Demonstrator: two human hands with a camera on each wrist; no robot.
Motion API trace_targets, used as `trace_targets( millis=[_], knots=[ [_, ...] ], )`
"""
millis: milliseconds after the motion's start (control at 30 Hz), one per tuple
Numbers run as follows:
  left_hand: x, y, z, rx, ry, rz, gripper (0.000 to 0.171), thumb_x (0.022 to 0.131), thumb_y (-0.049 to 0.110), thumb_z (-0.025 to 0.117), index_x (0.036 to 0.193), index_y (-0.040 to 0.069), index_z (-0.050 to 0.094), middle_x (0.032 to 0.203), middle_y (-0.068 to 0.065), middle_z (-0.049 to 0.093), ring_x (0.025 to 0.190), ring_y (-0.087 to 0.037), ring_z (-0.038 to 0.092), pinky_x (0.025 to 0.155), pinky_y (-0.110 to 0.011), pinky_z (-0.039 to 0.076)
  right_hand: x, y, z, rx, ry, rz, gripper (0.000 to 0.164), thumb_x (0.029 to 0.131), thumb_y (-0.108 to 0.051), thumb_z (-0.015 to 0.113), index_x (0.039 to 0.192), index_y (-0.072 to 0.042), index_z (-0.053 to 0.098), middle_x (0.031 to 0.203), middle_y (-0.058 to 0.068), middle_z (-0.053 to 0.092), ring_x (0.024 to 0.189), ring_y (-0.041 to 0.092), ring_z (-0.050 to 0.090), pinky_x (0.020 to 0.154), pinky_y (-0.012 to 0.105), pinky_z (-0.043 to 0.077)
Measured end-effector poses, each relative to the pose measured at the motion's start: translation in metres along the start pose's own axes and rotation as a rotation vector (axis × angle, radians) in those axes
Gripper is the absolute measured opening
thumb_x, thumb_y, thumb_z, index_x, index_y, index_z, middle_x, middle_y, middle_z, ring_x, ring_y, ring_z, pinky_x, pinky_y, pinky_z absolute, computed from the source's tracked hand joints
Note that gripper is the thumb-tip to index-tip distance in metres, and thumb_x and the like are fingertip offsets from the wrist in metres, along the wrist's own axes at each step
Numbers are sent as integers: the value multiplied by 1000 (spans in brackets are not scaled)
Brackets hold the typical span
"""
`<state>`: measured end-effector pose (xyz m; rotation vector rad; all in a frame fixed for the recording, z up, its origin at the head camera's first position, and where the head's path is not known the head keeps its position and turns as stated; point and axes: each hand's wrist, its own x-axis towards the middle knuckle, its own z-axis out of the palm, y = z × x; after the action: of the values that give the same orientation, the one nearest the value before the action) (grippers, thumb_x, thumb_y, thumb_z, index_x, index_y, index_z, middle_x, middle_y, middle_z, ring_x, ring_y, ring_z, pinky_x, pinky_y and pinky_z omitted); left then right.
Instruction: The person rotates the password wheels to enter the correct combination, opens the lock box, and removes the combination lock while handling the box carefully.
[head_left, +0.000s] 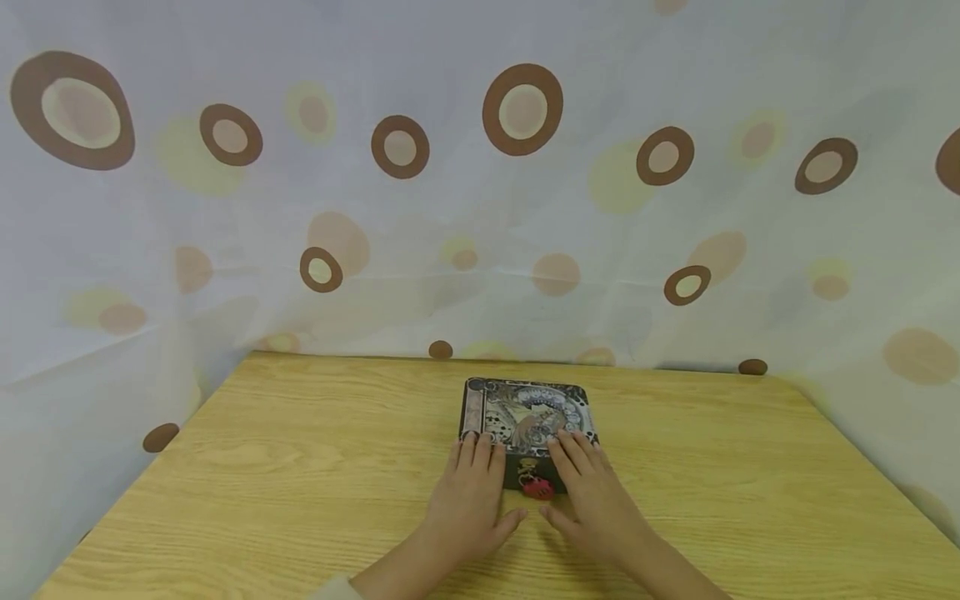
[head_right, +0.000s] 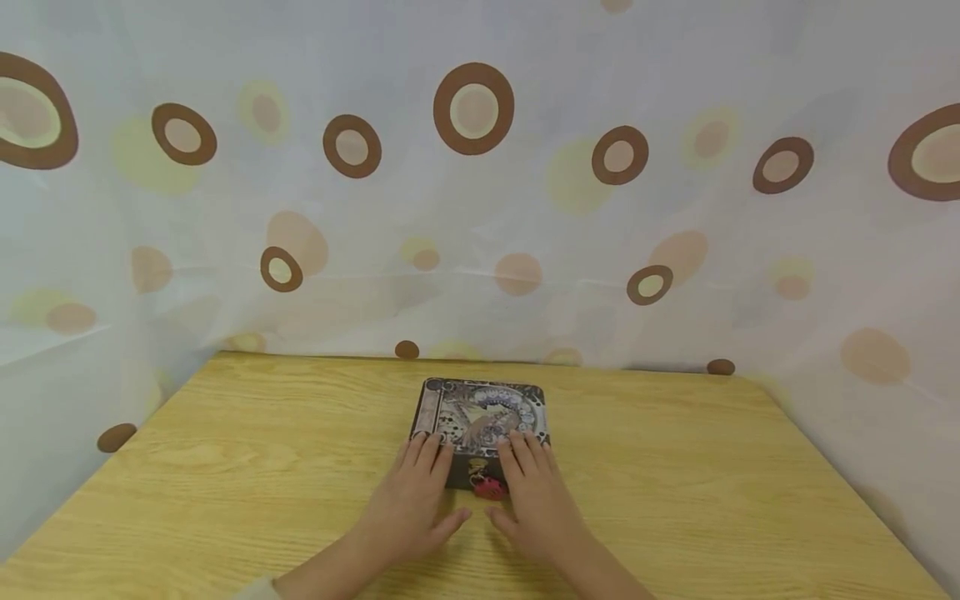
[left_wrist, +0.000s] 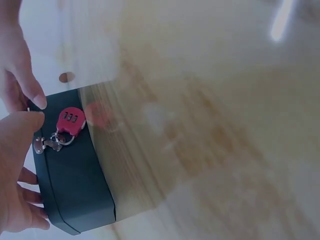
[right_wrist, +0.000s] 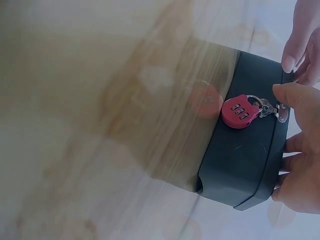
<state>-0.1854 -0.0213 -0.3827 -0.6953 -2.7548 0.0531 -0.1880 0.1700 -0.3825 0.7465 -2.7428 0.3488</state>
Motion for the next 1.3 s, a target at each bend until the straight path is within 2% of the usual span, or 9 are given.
trace_targets(
  millis=[167, 433, 600, 700, 833, 967, 1133, 1200, 1300],
  knots=[
    [-4, 1, 2, -4, 38, -1, 71, 85, 55, 55, 131, 2, 48, 134, -17, 47, 126, -34, 44, 103, -44, 42, -1, -2, -3, 21, 24, -12, 64, 80, -25, 70, 129, 8, 47, 136, 27, 44, 128, 45, 37, 103, 59, 34],
    [-12, 5, 0, -30, 96, 29, 61, 85, 47, 58, 125, 1, 54, 128, -16, 51, 121, -32, 48, 98, -42, 46, -7, -6, -6, -24, 75, -46, 56, 78, -24, 72, 123, 4, 55, 129, 21, 52, 118, 39, 49, 96, 53, 44],
    [-16, 8, 0, -7, 98, 45, 59, 86, 46, 56, 125, 2, 54, 128, -15, 52, 120, -29, 49, 99, -39, 45, -12, -6, -4, -88, 182, -130, 56, 73, -23, 77, 119, 2, 58, 121, 15, 57, 110, 30, 54, 89, 44, 50],
    [-19, 9, 0, -13, 84, 49, 58, 87, 47, 55, 125, 2, 54, 127, -14, 53, 119, -28, 49, 99, -38, 45, -15, -7, -3, -81, 227, -154, 54, 71, -20, 78, 116, 2, 60, 116, 12, 58, 105, 25, 55, 85, 40, 51],
    [-21, 11, 1, -67, 64, 45, 57, 86, 46, 56, 122, 1, 55, 125, -14, 53, 117, -27, 50, 98, -37, 46, -18, -8, -2, -3, 153, -104, 49, 74, -18, 75, 116, 2, 60, 114, 10, 58, 104, 23, 54, 85, 39, 51],
    [-21, 11, 2, -171, 34, 35, 55, 87, 43, 57, 121, -1, 55, 122, -14, 54, 114, -26, 51, 96, -36, 47, -18, -9, -1, 115, 48, 9, 48, 78, -17, 72, 118, 4, 58, 116, 12, 57, 108, 26, 53, 89, 42, 50],
    [-19, 12, 5, -468, -51, -47, 57, 86, 37, 61, 122, -6, 54, 120, -17, 54, 111, -29, 53, 93, -38, 49, -14, -8, -1, 316, -64, 149, 48, 82, -17, 69, 121, 6, 55, 121, 16, 55, 113, 32, 53, 91, 46, 48],
    [-17, 12, 7, -592, -80, -92, 57, 85, 35, 62, 121, -8, 53, 119, -18, 54, 109, -31, 54, 91, -40, 50, -12, -7, -1, 379, -92, 176, 48, 83, -17, 68, 122, 7, 54, 122, 19, 55, 113, 35, 53, 91, 48, 48],
    [-15, 13, 9, -735, -107, -150, 57, 84, 32, 63, 121, -11, 52, 118, -22, 54, 109, -35, 54, 91, -44, 49, -11, -7, 0, 430, -87, 180, 46, 83, -15, 67, 120, 9, 54, 121, 21, 57, 114, 37, 53, 93, 50, 46]
  ],
)
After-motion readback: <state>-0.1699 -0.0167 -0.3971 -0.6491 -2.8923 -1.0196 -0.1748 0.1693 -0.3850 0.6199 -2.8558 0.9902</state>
